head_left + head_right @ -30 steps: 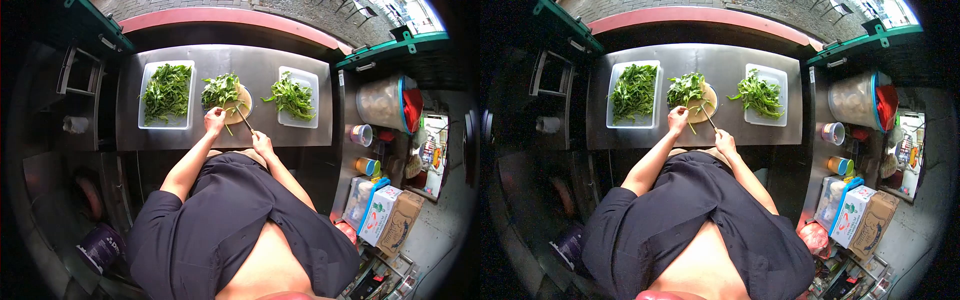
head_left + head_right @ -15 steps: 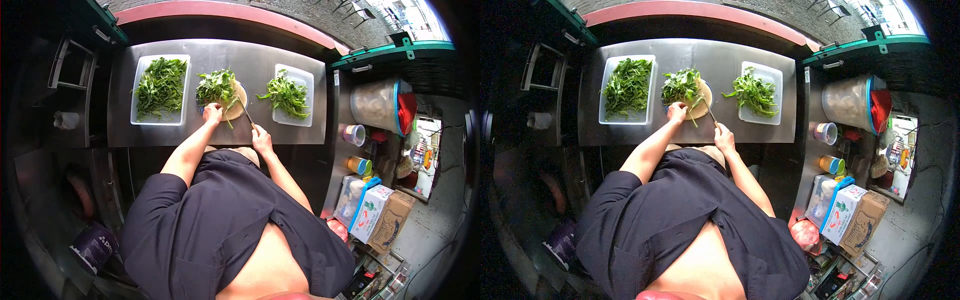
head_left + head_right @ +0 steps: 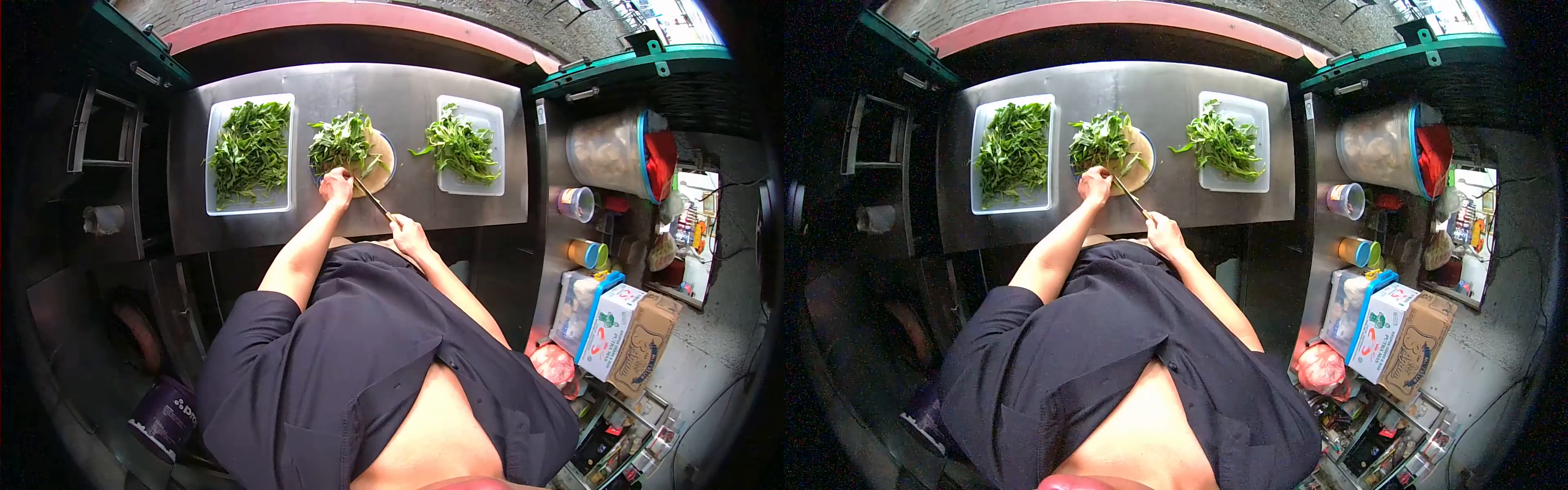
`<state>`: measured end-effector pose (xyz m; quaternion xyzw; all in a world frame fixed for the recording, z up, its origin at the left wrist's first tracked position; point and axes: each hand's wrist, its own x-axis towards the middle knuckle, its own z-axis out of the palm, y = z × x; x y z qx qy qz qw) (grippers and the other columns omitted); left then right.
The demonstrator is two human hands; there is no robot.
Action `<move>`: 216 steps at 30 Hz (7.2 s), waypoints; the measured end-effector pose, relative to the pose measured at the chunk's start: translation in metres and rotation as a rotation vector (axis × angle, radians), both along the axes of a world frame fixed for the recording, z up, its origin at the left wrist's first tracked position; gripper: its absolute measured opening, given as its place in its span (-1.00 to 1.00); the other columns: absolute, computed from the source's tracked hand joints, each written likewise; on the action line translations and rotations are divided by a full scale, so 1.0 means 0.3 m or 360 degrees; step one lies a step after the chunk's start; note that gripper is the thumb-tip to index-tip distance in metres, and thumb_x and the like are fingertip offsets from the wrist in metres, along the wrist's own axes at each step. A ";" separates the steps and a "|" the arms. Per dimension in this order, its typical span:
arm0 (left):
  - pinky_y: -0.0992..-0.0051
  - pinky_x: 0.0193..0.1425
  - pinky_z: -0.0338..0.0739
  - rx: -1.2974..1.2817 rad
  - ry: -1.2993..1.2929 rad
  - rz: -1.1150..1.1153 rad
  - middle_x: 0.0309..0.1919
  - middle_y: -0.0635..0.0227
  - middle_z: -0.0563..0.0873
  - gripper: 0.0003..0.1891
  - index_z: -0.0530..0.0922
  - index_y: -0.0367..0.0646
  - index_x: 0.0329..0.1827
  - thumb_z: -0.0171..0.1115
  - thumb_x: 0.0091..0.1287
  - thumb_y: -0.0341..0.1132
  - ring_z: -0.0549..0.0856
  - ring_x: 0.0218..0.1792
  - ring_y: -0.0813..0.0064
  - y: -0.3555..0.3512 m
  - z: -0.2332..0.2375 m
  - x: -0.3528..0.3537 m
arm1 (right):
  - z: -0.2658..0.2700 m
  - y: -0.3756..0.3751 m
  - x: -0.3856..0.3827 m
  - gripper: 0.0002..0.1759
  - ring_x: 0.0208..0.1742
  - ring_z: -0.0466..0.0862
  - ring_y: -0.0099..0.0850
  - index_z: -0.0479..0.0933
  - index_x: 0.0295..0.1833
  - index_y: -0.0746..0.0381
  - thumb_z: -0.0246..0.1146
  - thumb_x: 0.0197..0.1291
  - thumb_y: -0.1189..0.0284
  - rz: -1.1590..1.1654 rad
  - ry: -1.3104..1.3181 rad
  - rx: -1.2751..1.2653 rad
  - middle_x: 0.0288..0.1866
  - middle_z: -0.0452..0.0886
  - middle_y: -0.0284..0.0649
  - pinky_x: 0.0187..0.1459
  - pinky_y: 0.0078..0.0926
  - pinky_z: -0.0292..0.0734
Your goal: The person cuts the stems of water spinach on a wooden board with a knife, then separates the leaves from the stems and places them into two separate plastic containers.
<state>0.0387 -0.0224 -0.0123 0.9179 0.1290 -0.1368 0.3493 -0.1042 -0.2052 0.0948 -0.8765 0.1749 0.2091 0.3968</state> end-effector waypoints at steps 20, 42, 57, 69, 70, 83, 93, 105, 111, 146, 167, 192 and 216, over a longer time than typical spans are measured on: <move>0.27 0.10 0.66 -0.0014 -0.0069 -0.0012 -0.12 0.28 0.85 -0.84 0.83 -0.01 -0.15 0.41 0.28 -0.22 0.81 -0.05 0.20 0.013 0.013 -0.012 | 0.050 -0.005 0.094 -0.70 0.05 0.72 0.10 0.67 0.07 0.19 0.20 0.40 0.26 0.0121 0.0320 -0.0041 -0.07 0.74 0.11 0.08 -0.07 0.59; 0.24 0.11 0.68 -0.0111 0.0006 0.0025 -0.12 0.25 0.85 -0.81 0.82 0.01 -0.18 0.40 0.21 -0.18 0.82 -0.04 0.19 0.026 -0.001 0.005 | 0.025 0.020 -0.019 -0.73 0.03 0.71 0.21 0.63 0.10 0.21 0.20 0.44 0.31 0.0067 -0.0054 -0.0254 -0.10 0.73 0.20 0.01 0.10 0.62; 0.21 0.07 0.69 -0.0038 0.0103 -0.0140 -0.20 0.24 0.85 -0.80 0.81 -0.02 -0.26 0.42 0.21 -0.12 0.83 -0.11 0.18 0.069 0.049 -0.115 | 0.013 -0.061 0.054 -0.67 0.05 0.73 0.13 0.63 0.21 0.16 0.18 0.45 0.28 -0.0041 -0.0137 -0.0099 -0.06 0.74 0.14 0.08 0.00 0.63; 0.24 0.05 0.69 0.0017 -0.0070 -0.0061 -0.20 0.19 0.84 -0.76 0.79 -0.06 -0.26 0.53 0.22 -0.10 0.82 -0.11 0.17 0.033 0.007 -0.056 | -0.010 -0.048 0.037 -0.65 0.00 0.76 0.05 0.62 0.23 0.20 0.15 0.47 0.30 0.0000 -0.0107 -0.0081 -0.12 0.74 0.10 0.04 -0.09 0.61; 0.24 0.05 0.69 0.0005 -0.0028 -0.0014 -0.18 0.21 0.85 -0.76 0.80 -0.06 -0.23 0.53 0.22 -0.10 0.83 -0.10 0.19 0.030 0.001 -0.050 | -0.008 -0.047 0.034 -0.64 0.03 0.76 0.05 0.61 0.25 0.19 0.15 0.47 0.30 -0.0007 -0.0069 -0.0087 -0.09 0.75 0.11 0.07 -0.10 0.61; 0.35 -0.01 0.70 -0.0348 0.0071 0.0105 -0.26 0.30 0.88 -0.75 0.85 -0.05 -0.18 0.61 0.13 -0.18 0.85 -0.19 0.33 0.020 -0.011 -0.058 | -0.009 -0.052 -0.028 -0.60 0.07 0.77 -0.02 0.58 0.32 0.18 0.16 0.49 0.27 -0.0117 -0.0078 -0.0009 -0.05 0.75 0.08 0.10 -0.16 0.60; 0.28 0.06 0.70 -0.0169 0.0160 0.0285 -0.21 0.24 0.86 -0.75 0.83 -0.07 -0.29 0.66 0.05 -0.18 0.83 -0.11 0.26 -0.025 -0.047 -0.034 | 0.064 -0.003 -0.024 -0.62 0.11 0.73 0.07 0.59 0.30 0.17 0.18 0.47 0.28 -0.0098 -0.0149 0.0033 0.01 0.74 0.12 0.11 -0.11 0.62; 0.28 -0.01 0.72 -0.0276 0.0029 0.0206 -0.34 0.21 0.86 -0.76 0.82 -0.14 -0.30 0.64 0.07 -0.22 0.85 -0.23 0.24 -0.017 -0.058 -0.042 | -0.013 0.009 -0.029 -0.64 0.11 0.71 0.12 0.62 0.23 0.18 0.17 0.45 0.28 0.0009 -0.0042 -0.0041 0.03 0.72 0.14 0.12 -0.03 0.62; 0.28 0.04 0.68 -0.0356 -0.0298 -0.0020 -0.18 0.22 0.82 -0.84 0.77 -0.17 -0.21 0.48 0.23 -0.30 0.80 -0.13 0.18 0.010 0.002 -0.056 | -0.012 -0.004 -0.001 -0.67 0.09 0.70 0.15 0.63 0.15 0.22 0.14 0.46 0.27 0.0063 -0.0053 -0.0067 0.01 0.72 0.15 0.10 0.02 0.60; 0.15 0.42 0.36 0.0383 -0.0467 -0.1409 0.43 0.44 0.54 -0.44 0.67 0.00 0.29 0.28 0.13 -0.44 0.42 0.47 0.23 0.133 0.064 0.002 | 0.034 0.072 -0.010 -0.69 0.03 0.70 0.23 0.60 0.00 0.35 0.11 0.47 0.33 0.0098 0.0011 -0.0042 -0.07 0.70 0.26 0.03 0.09 0.61; 0.18 0.32 0.40 0.0595 -0.0618 -0.1429 0.41 0.29 0.50 -0.50 0.65 -0.10 0.27 0.26 0.19 -0.40 0.44 0.40 0.19 0.111 0.090 -0.037 | -0.002 -0.016 -0.041 -0.71 0.03 0.70 0.22 0.61 0.15 0.24 0.18 0.43 0.35 0.0060 -0.0233 -0.0128 -0.06 0.71 0.21 0.04 0.07 0.62; 0.32 -0.07 0.70 -0.0400 -0.0445 -0.0071 -0.29 0.15 0.84 -0.85 0.75 -0.20 -0.18 0.39 0.27 -0.32 0.84 -0.25 0.23 -0.025 0.057 -0.126 | -0.001 -0.114 0.026 -0.66 0.08 0.72 0.12 0.64 0.21 0.15 0.20 0.42 0.30 0.0055 -0.0185 -0.0191 0.01 0.74 0.12 0.13 0.00 0.63; 0.20 0.00 0.72 -0.0272 -0.0088 -0.0162 -0.23 0.10 0.83 -0.73 0.68 -0.15 -0.03 0.43 0.23 -0.31 0.83 -0.15 0.10 -0.016 -0.031 -0.170 | -0.014 0.002 -0.047 -0.66 0.07 0.72 0.13 0.60 0.22 0.24 0.20 0.44 0.35 0.0095 -0.0157 -0.0048 -0.04 0.72 0.16 0.06 -0.05 0.61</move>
